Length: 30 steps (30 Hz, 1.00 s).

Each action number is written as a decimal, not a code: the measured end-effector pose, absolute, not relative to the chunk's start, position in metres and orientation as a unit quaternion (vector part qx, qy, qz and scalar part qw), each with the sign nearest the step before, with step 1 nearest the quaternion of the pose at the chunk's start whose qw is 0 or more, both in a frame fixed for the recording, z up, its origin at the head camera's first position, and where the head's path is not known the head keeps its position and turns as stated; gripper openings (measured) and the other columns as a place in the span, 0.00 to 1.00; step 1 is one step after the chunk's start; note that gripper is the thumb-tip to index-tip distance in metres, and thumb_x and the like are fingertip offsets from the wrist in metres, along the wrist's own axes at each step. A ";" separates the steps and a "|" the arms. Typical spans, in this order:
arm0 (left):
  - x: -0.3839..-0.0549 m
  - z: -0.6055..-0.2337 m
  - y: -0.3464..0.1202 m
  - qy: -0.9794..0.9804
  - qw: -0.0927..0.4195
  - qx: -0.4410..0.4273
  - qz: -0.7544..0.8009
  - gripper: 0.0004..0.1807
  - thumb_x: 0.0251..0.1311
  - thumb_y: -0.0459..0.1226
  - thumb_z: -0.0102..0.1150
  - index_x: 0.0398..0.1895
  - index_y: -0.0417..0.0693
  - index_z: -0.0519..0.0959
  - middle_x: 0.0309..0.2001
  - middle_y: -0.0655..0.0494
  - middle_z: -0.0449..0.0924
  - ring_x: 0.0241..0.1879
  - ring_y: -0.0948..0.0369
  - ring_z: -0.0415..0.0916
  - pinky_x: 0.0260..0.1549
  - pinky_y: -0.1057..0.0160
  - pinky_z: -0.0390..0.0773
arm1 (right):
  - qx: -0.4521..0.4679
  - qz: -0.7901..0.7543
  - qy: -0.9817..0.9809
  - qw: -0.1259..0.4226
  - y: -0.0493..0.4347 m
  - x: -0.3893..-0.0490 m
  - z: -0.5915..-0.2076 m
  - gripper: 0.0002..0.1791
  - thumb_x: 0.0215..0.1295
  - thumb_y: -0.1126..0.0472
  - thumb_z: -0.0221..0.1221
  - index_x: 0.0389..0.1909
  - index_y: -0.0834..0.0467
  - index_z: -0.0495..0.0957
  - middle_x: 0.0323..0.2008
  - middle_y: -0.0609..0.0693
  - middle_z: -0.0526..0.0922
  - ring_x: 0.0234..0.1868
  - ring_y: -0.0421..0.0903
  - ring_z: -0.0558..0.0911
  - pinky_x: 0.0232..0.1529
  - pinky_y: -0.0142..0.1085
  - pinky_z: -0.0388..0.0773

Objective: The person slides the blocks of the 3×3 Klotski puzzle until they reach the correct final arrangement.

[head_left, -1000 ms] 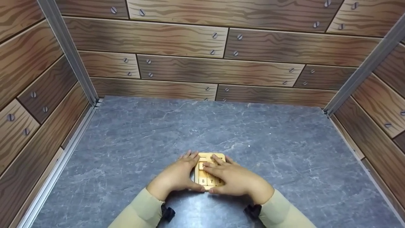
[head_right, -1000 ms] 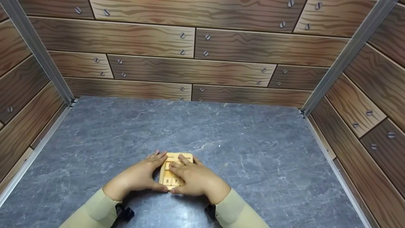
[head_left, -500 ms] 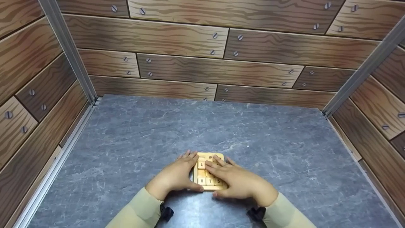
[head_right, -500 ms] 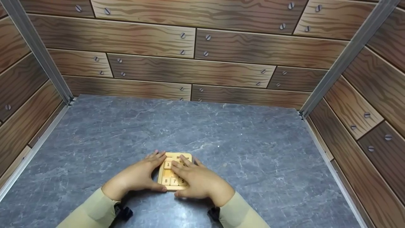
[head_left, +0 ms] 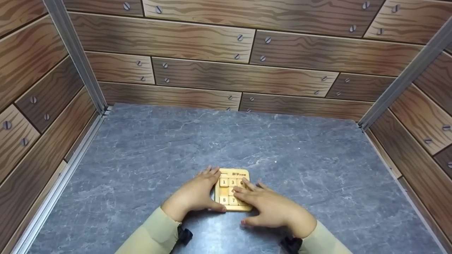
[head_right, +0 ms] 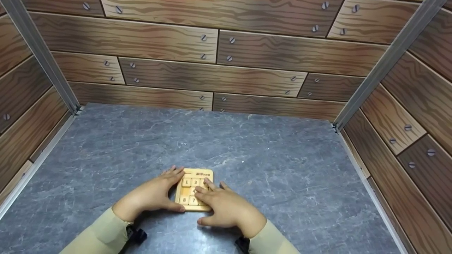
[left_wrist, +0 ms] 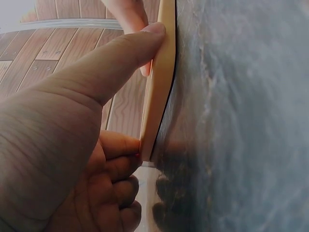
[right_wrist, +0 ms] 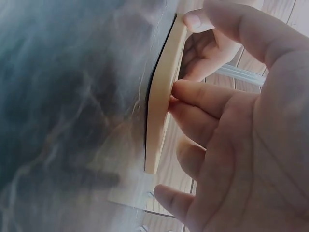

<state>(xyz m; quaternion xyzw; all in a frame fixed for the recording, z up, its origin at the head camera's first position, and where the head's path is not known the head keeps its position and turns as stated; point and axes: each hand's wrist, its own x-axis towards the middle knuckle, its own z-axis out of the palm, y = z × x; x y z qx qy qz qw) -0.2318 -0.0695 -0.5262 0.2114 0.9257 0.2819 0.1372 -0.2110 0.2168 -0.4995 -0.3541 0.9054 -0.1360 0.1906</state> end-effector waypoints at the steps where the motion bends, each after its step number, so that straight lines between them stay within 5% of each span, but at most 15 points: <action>1: -0.232 -0.526 -0.070 0.926 0.137 0.212 0.282 0.72 0.49 0.64 0.88 0.90 0.40 0.60 0.93 0.45 0.53 0.94 0.43 0.48 0.93 0.38 0.51 | -0.355 -0.134 0.906 0.191 0.215 -0.211 -0.500 0.50 0.72 0.30 0.68 0.89 0.46 0.67 0.91 0.38 0.60 0.95 0.56 0.53 0.93 0.68 0.45; 13: -0.229 -0.527 -0.070 0.922 0.136 0.216 0.292 0.71 0.50 0.63 0.88 0.90 0.39 0.61 0.93 0.45 0.54 0.94 0.41 0.47 0.93 0.36 0.52 | -0.380 -0.118 0.899 0.182 0.188 -0.213 -0.502 0.50 0.74 0.27 0.65 0.90 0.45 0.64 0.91 0.41 0.60 0.95 0.55 0.51 0.94 0.66 0.45; 30: -0.230 -0.526 -0.068 0.924 0.134 0.212 0.288 0.72 0.49 0.63 0.88 0.90 0.40 0.60 0.93 0.46 0.53 0.94 0.42 0.47 0.93 0.36 0.52 | -0.377 -0.156 0.893 0.190 0.222 -0.217 -0.503 0.52 0.75 0.30 0.66 0.92 0.43 0.59 0.93 0.37 0.55 0.95 0.55 0.50 0.94 0.67 0.40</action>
